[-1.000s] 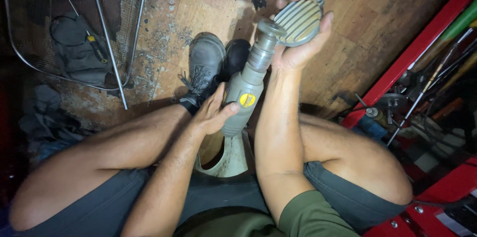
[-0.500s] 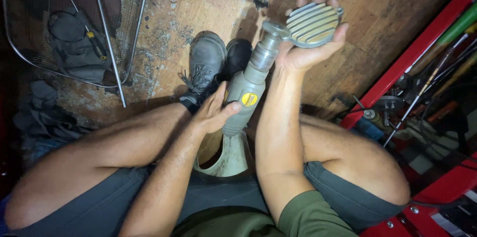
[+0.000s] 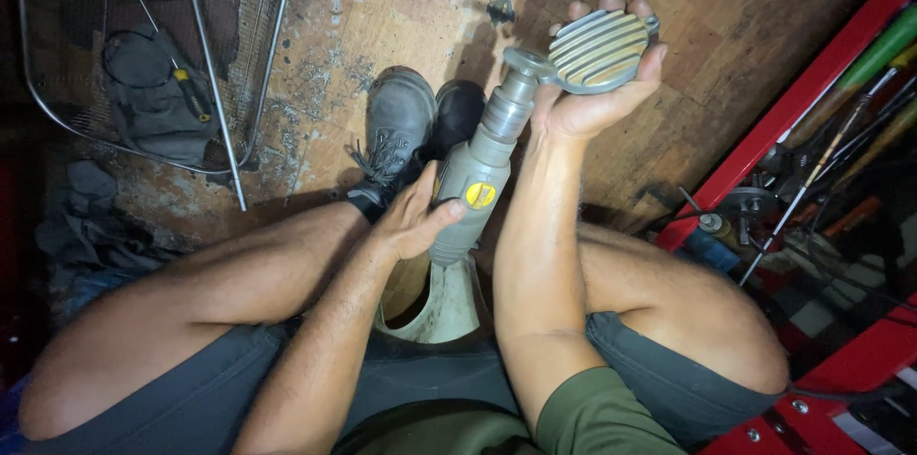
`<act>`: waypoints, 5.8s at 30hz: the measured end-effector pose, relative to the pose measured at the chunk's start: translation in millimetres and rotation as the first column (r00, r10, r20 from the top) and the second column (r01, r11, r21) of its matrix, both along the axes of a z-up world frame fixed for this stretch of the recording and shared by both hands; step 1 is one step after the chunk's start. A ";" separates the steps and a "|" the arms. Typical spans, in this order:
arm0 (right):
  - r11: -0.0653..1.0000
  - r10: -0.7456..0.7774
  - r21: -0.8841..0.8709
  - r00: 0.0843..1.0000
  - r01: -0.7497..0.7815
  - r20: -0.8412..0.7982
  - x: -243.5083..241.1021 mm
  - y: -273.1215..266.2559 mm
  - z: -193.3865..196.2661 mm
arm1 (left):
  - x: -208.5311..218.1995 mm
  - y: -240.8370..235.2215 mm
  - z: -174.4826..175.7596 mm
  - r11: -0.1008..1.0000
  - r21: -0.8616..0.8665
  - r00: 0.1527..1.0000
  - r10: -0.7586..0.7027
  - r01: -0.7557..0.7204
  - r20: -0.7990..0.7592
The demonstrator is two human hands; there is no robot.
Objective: Cleaning a metal engine component using a right-angle die grinder, cleaning spray, and a rag.
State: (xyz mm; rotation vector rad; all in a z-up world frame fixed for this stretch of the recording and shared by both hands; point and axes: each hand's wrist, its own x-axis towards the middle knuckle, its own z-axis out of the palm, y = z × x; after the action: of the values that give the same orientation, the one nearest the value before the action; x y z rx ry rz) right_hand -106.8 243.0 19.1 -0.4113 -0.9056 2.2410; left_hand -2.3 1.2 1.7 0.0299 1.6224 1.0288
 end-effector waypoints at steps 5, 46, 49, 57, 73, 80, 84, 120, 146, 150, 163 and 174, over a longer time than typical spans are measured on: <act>0.998 0.034 0.051 0.999 -0.032 -0.028 -3.4 0.1 3.9 | 0.5 -1.7 -2.5 1.000 0.023 1.000 0.009 -0.008 -0.020; 0.778 0.026 0.363 0.602 -0.513 0.798 51.9 38.1 75.0 | -26.0 11.8 30.3 1.000 0.008 1.000 -0.019 0.019 -0.014; 0.788 0.048 0.361 0.635 -0.498 0.771 52.4 36.1 72.8 | -30.8 11.7 40.5 1.000 -0.001 0.999 -0.027 0.027 0.022; 0.857 0.010 0.292 0.581 -0.424 0.814 66.3 32.1 54.5 | -29.2 11.7 36.5 0.999 0.048 1.000 -0.017 0.018 -0.025; 0.936 0.172 0.116 0.716 -0.334 0.676 53.2 20.8 71.8 | -31.9 14.0 33.5 0.997 0.020 0.997 -0.071 0.071 0.021; 0.936 0.148 0.159 0.762 -0.313 0.631 55.7 17.8 63.2 | -32.7 13.3 37.2 0.996 0.018 0.996 -0.083 0.083 0.029; 0.926 -0.110 0.350 0.781 -0.144 0.615 45.4 5.1 58.0 | -40.7 4.1 50.9 0.996 0.046 0.996 -0.077 0.075 0.034; 0.914 0.405 -0.200 0.774 -0.352 0.487 60.3 27.8 90.0 | -28.3 6.5 37.6 0.998 0.029 0.998 0.061 -0.061 -0.003; 0.851 -0.163 0.425 0.614 -0.309 0.772 71.5 14.5 45.0 | -13.0 5.9 55.1 0.996 0.011 0.993 0.089 -0.088 -0.080; 0.875 -0.185 0.419 0.631 -0.244 0.754 56.3 16.3 35.3 | -19.6 5.6 50.4 0.998 0.035 0.995 0.061 -0.059 -0.078; 0.802 -0.087 0.452 0.672 -0.390 0.735 54.9 20.8 46.6 | -18.3 10.5 22.2 0.999 -0.049 1.000 -0.024 0.024 0.006; 0.606 -0.441 0.663 0.508 -0.440 0.740 46.0 22.0 24.1 | -33.5 3.5 37.1 1.000 0.016 0.997 -0.024 0.023 0.069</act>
State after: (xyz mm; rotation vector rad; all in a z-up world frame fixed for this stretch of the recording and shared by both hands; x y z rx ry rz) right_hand -60.8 265.0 43.2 -1.1334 -2.3236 1.1756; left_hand -35.8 4.7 38.8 0.0228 1.5487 1.0136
